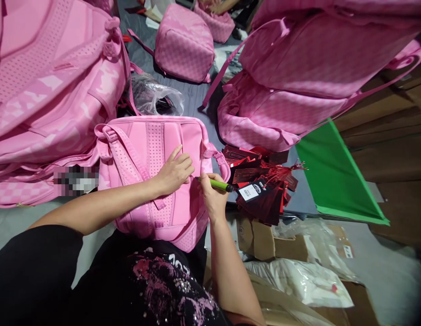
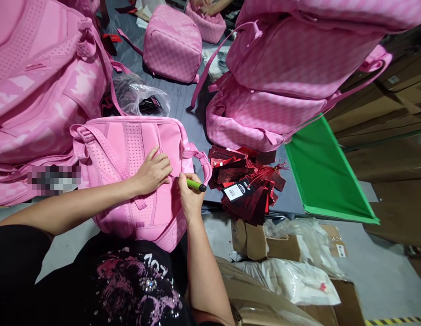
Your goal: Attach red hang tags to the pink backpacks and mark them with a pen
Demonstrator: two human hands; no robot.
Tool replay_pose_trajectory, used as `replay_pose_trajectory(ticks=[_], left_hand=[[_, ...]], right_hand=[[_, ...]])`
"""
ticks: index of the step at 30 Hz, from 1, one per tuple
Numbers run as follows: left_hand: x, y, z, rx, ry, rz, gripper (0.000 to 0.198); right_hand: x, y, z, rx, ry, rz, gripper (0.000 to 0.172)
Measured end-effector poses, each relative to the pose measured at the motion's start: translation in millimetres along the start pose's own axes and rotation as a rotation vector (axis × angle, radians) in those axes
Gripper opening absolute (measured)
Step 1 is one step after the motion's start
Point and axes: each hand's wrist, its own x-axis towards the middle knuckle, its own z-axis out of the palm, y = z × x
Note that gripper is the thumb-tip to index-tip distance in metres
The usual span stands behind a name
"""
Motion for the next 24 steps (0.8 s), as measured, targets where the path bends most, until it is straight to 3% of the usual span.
replay_pose_trajectory(ticks=[10, 24], left_hand=[[0.1, 1.1, 1.1, 0.029, 0.011, -0.004, 0.018], [-0.7, 0.8, 3.2, -0.001, -0.023, -0.027, 0.019]], right_hand=[[0.8, 1.8, 4.4, -0.191, 0.037, -0.103, 0.031], [10.2, 4.9, 4.4, -0.200, 0.045, -0.057, 0.031]])
